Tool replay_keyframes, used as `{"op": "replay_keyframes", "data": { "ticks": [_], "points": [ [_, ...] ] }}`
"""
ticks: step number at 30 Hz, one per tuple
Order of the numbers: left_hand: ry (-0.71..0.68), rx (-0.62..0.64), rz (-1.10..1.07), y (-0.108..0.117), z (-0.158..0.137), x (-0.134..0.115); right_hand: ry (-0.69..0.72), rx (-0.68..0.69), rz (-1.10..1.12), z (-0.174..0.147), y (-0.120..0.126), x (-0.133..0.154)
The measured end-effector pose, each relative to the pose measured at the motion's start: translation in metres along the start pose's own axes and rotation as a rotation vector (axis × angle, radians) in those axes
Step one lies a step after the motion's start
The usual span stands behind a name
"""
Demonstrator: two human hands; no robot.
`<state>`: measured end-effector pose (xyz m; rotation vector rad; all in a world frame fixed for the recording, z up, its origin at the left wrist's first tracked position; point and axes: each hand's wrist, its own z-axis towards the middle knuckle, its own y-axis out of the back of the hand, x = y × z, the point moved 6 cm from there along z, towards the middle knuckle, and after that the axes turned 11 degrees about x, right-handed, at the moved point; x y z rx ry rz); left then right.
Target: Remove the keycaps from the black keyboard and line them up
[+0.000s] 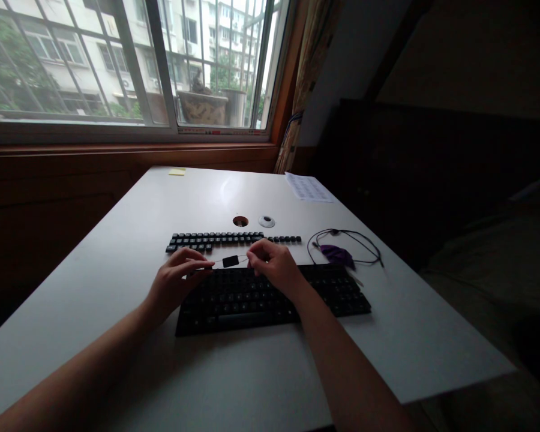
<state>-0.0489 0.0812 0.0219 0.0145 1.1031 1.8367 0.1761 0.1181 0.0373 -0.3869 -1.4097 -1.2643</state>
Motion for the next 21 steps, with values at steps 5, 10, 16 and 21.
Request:
{"op": "replay_keyframes", "data": {
  "ticks": [5,10,16,21],
  "points": [
    [-0.068,0.017,0.153,-0.001,-0.0049,-0.0021,-0.024,-0.009,0.035,0.0009,-0.0035,-0.0033],
    [0.007,-0.001,0.082,0.0025,-0.0054,-0.0023,-0.071,-0.028,0.124,0.0024,-0.0046,-0.0082],
    [0.087,-0.032,0.013,0.0051,-0.002,-0.0041,-0.058,-0.033,0.16,0.003,-0.0059,-0.0083],
    [0.13,-0.04,-0.046,0.0042,-0.0005,-0.0018,-0.052,-0.011,0.15,0.0032,-0.0106,-0.0055]
  ]
}}
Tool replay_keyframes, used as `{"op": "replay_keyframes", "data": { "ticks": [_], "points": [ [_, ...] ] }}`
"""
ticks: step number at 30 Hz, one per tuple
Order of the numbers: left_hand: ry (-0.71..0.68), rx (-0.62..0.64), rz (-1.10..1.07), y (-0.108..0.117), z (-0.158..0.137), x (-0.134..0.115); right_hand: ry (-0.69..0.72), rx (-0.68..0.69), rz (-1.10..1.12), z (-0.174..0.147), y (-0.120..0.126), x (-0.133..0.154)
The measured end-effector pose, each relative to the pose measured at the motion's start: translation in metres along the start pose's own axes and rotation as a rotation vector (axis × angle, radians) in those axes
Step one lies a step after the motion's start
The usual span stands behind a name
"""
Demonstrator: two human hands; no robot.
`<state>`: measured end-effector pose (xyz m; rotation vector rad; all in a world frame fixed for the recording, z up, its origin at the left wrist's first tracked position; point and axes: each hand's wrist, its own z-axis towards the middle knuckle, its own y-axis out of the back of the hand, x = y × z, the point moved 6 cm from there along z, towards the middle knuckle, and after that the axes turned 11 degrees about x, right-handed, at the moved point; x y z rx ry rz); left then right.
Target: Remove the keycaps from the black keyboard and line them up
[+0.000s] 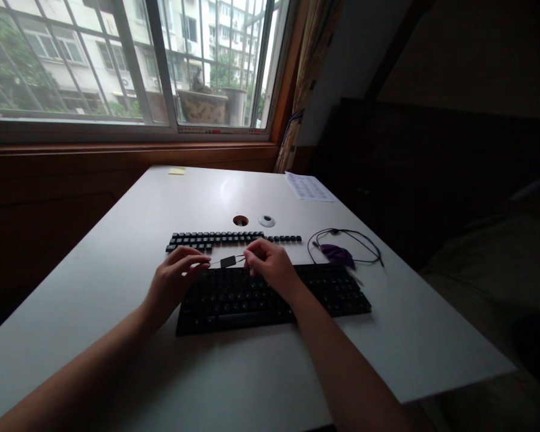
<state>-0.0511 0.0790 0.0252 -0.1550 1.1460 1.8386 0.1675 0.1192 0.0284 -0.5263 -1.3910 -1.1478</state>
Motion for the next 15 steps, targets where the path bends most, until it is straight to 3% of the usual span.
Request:
{"op": "replay_keyframes", "data": {
  "ticks": [6,15],
  "points": [
    [0.037,-0.012,-0.101,0.0011,0.0017,-0.0015,-0.009,-0.012,-0.037,-0.0005,0.0011,0.0004],
    [0.088,-0.065,-0.088,0.0058,0.0017,0.0064,0.006,-0.049,-0.044,-0.002,0.0052,-0.0019]
  ]
}}
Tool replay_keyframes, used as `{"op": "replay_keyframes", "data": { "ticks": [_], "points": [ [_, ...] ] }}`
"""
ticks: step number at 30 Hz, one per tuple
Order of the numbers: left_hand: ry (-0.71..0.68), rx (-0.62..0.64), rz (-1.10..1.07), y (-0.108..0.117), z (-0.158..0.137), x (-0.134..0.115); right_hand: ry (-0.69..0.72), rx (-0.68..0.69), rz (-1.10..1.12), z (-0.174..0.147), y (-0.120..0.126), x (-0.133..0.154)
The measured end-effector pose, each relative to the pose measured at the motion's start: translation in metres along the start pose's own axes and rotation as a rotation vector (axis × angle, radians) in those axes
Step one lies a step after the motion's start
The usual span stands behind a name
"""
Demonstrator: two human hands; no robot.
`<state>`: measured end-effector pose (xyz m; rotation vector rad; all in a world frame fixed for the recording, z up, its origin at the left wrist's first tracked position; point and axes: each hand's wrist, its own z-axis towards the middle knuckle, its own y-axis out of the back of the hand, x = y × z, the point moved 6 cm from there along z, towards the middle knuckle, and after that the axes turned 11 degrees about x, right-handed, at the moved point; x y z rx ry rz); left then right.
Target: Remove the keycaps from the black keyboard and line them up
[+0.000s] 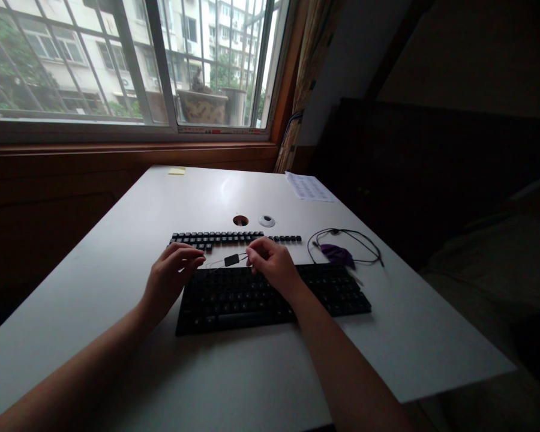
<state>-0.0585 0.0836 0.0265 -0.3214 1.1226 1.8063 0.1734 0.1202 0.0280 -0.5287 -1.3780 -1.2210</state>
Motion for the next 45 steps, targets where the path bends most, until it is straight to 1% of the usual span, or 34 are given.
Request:
{"op": "replay_keyframes", "data": {
  "ticks": [3,7,14,22,29,33,39,45],
  "points": [
    [0.011,-0.013,-0.086,-0.001,0.0,0.005,-0.004,-0.029,-0.01,0.0,0.004,-0.001],
    [0.052,-0.001,-0.205,-0.005,-0.001,0.013,0.013,-0.072,-0.064,0.001,0.009,0.0],
    [0.072,0.045,-0.232,-0.01,-0.003,0.023,0.027,-0.117,-0.283,0.002,0.012,0.001],
    [0.064,0.066,-0.301,-0.015,-0.004,0.026,0.064,-0.157,-0.305,0.0,0.015,0.007],
    [0.066,0.087,-0.262,-0.016,-0.006,0.028,0.105,-0.198,-0.299,-0.002,0.017,0.015],
    [0.033,0.104,-0.151,-0.015,-0.006,0.026,0.128,-0.209,-0.313,-0.003,0.018,0.017],
    [-0.014,0.108,-0.002,-0.013,-0.003,0.017,0.189,-0.22,-0.337,-0.003,0.019,0.022],
    [-0.045,0.108,0.052,-0.012,-0.003,0.011,0.308,-0.295,-0.301,-0.007,0.025,0.029]
  ]
}}
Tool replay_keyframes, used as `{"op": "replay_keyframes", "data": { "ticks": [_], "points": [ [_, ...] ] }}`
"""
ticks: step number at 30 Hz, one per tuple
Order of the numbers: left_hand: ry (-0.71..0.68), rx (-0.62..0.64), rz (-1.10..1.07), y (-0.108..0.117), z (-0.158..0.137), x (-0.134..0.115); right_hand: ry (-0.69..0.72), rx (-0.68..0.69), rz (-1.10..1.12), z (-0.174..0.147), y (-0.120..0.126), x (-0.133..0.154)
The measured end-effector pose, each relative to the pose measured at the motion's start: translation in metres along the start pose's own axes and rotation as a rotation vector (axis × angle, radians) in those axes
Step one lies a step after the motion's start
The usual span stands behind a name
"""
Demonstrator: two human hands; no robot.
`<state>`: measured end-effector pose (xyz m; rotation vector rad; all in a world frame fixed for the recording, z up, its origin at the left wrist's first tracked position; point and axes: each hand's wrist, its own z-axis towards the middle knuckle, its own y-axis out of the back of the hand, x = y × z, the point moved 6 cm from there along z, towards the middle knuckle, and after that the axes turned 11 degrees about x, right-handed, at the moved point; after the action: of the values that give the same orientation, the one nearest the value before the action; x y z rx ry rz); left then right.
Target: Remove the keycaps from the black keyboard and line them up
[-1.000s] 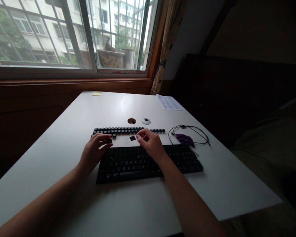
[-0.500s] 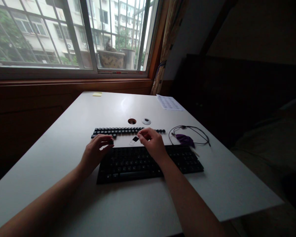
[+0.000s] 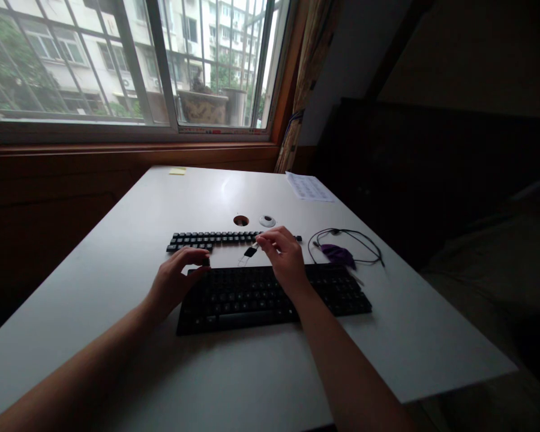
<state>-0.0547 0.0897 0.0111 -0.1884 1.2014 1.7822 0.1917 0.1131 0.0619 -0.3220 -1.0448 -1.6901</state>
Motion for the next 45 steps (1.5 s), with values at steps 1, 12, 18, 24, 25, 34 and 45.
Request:
{"op": "replay_keyframes", "data": {
  "ticks": [1,12,18,24,25,34,45],
  "points": [
    [-0.002,0.001,0.002,0.0,0.0,0.0,0.008,-0.003,0.002,0.0,0.001,0.001],
    [-0.026,0.031,0.025,-0.001,0.0,-0.001,0.055,0.078,-0.001,0.0,-0.007,0.004],
    [-0.055,0.037,0.043,-0.001,0.001,-0.007,0.058,0.128,0.015,-0.001,-0.012,0.006],
    [-0.073,0.041,0.051,-0.002,0.002,-0.01,0.05,0.16,0.03,-0.002,-0.019,0.002],
    [-0.075,0.043,0.049,-0.002,0.002,-0.01,0.054,0.166,0.034,-0.002,-0.02,0.002],
    [-0.092,0.053,0.051,-0.002,0.002,-0.012,0.045,0.181,0.044,-0.002,-0.022,0.001],
    [-0.108,0.037,0.068,-0.002,0.001,-0.013,0.046,0.22,0.033,-0.004,-0.027,-0.002]
  ]
}}
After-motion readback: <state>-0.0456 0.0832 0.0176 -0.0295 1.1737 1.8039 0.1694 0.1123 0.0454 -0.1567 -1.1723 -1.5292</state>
